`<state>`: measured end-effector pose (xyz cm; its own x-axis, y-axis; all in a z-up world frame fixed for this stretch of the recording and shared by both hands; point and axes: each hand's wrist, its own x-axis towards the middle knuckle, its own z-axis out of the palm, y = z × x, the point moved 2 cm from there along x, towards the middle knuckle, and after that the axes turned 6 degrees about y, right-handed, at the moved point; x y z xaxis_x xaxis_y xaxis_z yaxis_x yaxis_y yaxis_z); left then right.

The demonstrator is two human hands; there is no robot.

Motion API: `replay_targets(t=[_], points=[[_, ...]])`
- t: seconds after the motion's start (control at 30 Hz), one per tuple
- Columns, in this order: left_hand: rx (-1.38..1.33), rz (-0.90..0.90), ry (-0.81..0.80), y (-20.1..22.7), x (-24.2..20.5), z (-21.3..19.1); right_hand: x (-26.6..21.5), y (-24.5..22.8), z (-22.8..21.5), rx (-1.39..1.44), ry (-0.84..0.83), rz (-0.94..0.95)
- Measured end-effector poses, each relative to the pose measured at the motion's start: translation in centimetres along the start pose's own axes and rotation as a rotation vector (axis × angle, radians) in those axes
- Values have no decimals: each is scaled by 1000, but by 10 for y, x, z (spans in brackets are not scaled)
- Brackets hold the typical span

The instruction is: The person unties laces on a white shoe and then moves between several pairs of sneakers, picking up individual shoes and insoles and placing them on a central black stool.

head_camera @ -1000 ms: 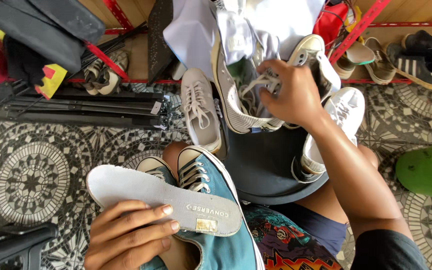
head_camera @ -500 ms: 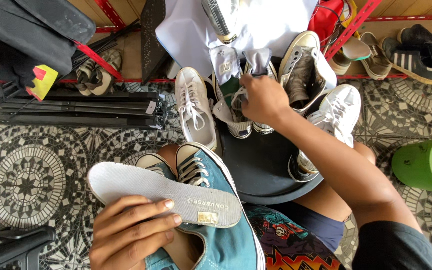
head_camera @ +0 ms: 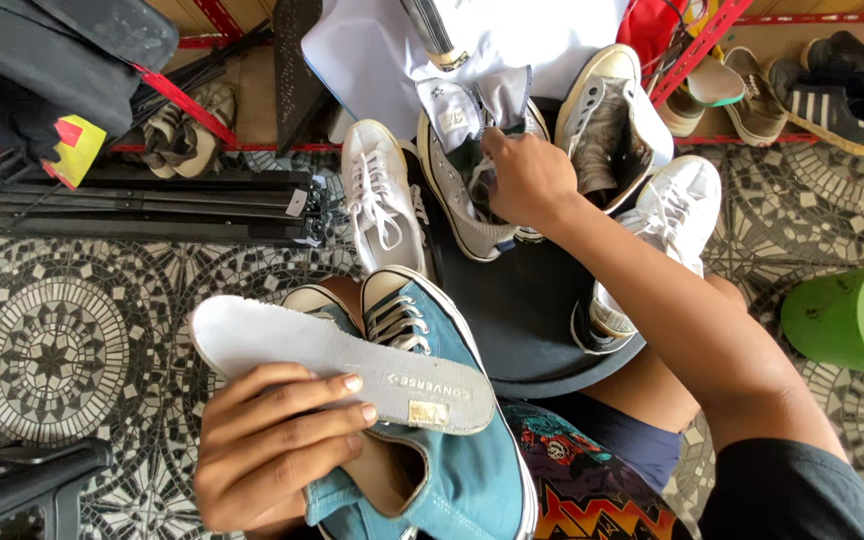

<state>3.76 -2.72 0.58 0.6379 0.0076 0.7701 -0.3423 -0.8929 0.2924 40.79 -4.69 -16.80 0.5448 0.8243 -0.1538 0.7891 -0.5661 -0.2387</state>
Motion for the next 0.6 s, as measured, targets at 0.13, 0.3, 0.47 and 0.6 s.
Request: replay_targets(t=[0.13, 0.3, 0.47, 0.6], points=[[13, 0, 59, 2, 8, 10, 1, -2, -2, 45, -3, 24], [54, -69, 121, 8, 10, 17, 3, -1, 3, 129, 10, 21], [20, 4, 36, 2, 8, 11, 6, 6, 9, 123, 58, 23], [-27, 55, -42, -2, 5, 8, 0, 7, 11, 239, -25, -49]])
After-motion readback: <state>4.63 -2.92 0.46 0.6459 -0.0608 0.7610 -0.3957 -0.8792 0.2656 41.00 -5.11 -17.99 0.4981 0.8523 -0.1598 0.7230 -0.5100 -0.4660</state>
